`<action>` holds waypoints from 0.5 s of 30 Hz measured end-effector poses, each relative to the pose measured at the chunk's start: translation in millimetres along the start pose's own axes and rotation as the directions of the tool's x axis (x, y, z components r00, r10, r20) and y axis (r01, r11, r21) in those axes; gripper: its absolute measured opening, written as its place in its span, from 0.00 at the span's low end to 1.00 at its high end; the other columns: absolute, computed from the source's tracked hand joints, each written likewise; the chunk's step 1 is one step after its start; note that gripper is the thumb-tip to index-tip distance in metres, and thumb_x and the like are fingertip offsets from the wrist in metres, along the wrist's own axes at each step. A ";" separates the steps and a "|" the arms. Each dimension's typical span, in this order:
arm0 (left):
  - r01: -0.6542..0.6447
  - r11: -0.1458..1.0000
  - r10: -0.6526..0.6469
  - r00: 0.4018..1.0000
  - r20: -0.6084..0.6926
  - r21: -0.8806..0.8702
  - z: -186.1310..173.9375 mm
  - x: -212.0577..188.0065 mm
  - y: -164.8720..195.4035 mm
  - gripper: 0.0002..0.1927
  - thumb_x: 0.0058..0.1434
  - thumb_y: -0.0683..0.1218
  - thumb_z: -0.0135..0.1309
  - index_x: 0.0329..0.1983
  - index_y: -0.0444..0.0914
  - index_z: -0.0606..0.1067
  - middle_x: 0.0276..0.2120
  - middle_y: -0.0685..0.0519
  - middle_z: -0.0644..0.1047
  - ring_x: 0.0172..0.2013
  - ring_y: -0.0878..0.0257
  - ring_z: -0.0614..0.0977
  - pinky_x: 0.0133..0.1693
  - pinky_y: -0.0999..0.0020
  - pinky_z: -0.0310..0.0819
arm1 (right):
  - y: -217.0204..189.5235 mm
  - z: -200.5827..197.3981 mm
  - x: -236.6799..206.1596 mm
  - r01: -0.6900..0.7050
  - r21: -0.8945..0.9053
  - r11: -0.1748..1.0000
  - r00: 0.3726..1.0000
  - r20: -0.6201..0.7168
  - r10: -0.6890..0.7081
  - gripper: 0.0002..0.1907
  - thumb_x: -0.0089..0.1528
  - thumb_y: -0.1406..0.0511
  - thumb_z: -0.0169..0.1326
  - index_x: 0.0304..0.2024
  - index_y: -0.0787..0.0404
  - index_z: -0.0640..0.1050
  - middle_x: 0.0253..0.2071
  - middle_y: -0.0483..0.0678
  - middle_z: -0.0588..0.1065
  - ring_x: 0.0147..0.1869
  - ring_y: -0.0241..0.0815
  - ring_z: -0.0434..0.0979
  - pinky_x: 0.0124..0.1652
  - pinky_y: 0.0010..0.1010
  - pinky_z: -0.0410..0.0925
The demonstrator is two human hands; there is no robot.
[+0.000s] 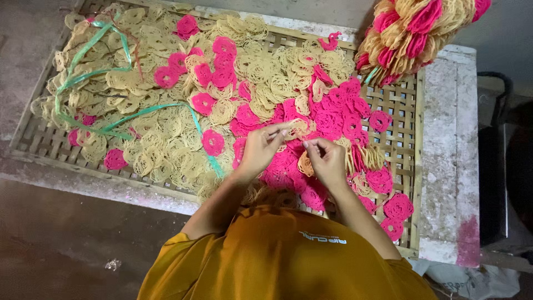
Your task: The person repeatedly picks up beige and pink circular woven items from a bamboo tray and stacks them into a growing bundle. The person holds the bundle in one hand while adding individual pieces with the other, occasionally adjusting the stack. The finished bundle is placed on the tray at the end.
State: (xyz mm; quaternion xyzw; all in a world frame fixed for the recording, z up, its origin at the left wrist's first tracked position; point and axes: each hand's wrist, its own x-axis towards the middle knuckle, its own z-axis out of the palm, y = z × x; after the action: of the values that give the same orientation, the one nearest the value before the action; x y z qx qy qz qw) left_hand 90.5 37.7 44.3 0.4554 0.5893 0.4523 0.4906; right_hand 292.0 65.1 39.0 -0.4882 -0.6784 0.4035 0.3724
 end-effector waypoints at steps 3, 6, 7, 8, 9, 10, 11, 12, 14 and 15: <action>-0.267 0.958 0.271 0.962 -0.034 0.103 1.5 -8.2 16.3 0.17 0.69 0.41 0.54 0.61 0.42 0.79 0.39 0.50 0.85 0.28 0.73 0.73 0.29 0.75 0.69 | 0.7 0.2 -0.1 -0.011 0.041 0.999 1.000 -0.003 0.011 0.07 0.65 0.67 0.60 0.36 0.65 0.83 0.22 0.36 0.72 0.26 0.24 0.64 0.26 0.21 0.59; -0.335 0.915 0.355 0.933 -0.054 0.225 -0.9 -13.3 27.2 0.16 0.68 0.43 0.55 0.59 0.43 0.79 0.47 0.51 0.85 0.28 0.74 0.76 0.28 0.76 0.72 | 1.8 1.2 0.5 -0.042 0.036 0.998 0.999 0.007 0.042 0.07 0.65 0.67 0.60 0.35 0.65 0.83 0.21 0.36 0.72 0.24 0.24 0.63 0.25 0.21 0.58; -0.300 0.918 0.323 0.945 -0.053 0.259 -1.0 -14.3 29.2 0.16 0.67 0.43 0.55 0.58 0.44 0.79 0.47 0.51 0.84 0.27 0.71 0.77 0.28 0.75 0.73 | 2.3 1.5 0.5 -0.042 0.047 0.998 0.999 0.008 0.042 0.07 0.65 0.67 0.60 0.35 0.65 0.83 0.21 0.36 0.72 0.25 0.24 0.63 0.25 0.21 0.58; -0.264 0.919 0.292 0.955 -0.053 0.294 -1.5 -14.9 30.4 0.16 0.67 0.43 0.55 0.58 0.45 0.79 0.48 0.51 0.84 0.26 0.69 0.78 0.28 0.73 0.73 | 2.7 2.1 0.4 -0.042 0.057 0.997 0.999 0.008 0.042 0.07 0.65 0.67 0.60 0.35 0.65 0.83 0.21 0.36 0.72 0.25 0.24 0.63 0.25 0.21 0.57; -0.229 0.917 0.260 0.964 -0.053 0.328 -1.4 -15.2 30.8 0.16 0.67 0.44 0.55 0.57 0.45 0.79 0.49 0.52 0.84 0.25 0.67 0.79 0.28 0.72 0.74 | 3.2 2.4 0.3 -0.042 0.068 0.997 0.999 0.008 0.042 0.07 0.65 0.67 0.60 0.35 0.65 0.83 0.22 0.36 0.72 0.25 0.24 0.63 0.25 0.22 0.57; -0.376 0.848 0.418 0.908 -0.036 0.373 -1.5 -15.2 30.5 0.16 0.68 0.43 0.54 0.58 0.45 0.79 0.50 0.52 0.83 0.32 0.65 0.81 0.36 0.71 0.76 | 3.6 3.1 0.5 -0.039 0.058 0.998 0.999 0.007 0.038 0.07 0.65 0.67 0.60 0.35 0.65 0.83 0.22 0.36 0.72 0.25 0.24 0.63 0.25 0.21 0.57; -0.508 0.756 0.562 0.827 -0.010 0.413 -1.2 -15.2 29.5 0.16 0.70 0.43 0.53 0.60 0.45 0.78 0.52 0.51 0.83 0.39 0.63 0.84 0.43 0.69 0.79 | 4.2 2.9 0.5 -0.036 0.048 0.998 0.999 0.006 0.036 0.07 0.65 0.67 0.60 0.35 0.65 0.83 0.22 0.36 0.72 0.25 0.24 0.63 0.25 0.21 0.57; -0.624 0.641 0.688 0.725 0.026 0.447 -0.9 -15.2 27.9 0.16 0.71 0.42 0.53 0.61 0.45 0.77 0.54 0.51 0.82 0.45 0.61 0.87 0.50 0.68 0.81 | 4.8 3.2 0.5 -0.035 0.038 0.999 0.999 0.007 0.034 0.07 0.65 0.67 0.60 0.34 0.65 0.83 0.22 0.36 0.72 0.25 0.24 0.63 0.25 0.21 0.58; -0.625 0.611 0.680 0.729 0.082 0.486 0.7 -15.4 23.5 0.16 0.68 0.42 0.54 0.57 0.45 0.80 0.52 0.51 0.83 0.40 0.61 0.87 0.54 0.57 0.77 | 6.2 3.2 0.5 -0.013 0.033 0.999 1.000 0.004 0.013 0.06 0.65 0.67 0.60 0.36 0.64 0.83 0.22 0.36 0.72 0.25 0.24 0.64 0.26 0.20 0.58; -0.626 0.595 0.674 0.730 0.111 0.504 2.3 -15.9 21.0 0.16 0.66 0.41 0.55 0.56 0.45 0.81 0.51 0.50 0.83 0.37 0.61 0.87 0.55 0.52 0.76 | 7.2 2.9 0.4 -0.003 0.031 1.000 1.000 0.003 0.003 0.06 0.65 0.67 0.59 0.37 0.64 0.83 0.22 0.36 0.72 0.26 0.24 0.64 0.26 0.20 0.59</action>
State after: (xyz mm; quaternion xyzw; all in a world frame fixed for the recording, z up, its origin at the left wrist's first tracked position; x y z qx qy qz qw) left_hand 96.4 26.0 67.2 0.7296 0.5013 0.4477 0.1258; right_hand 291.9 66.4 31.4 -0.4829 -0.6719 0.4150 0.3784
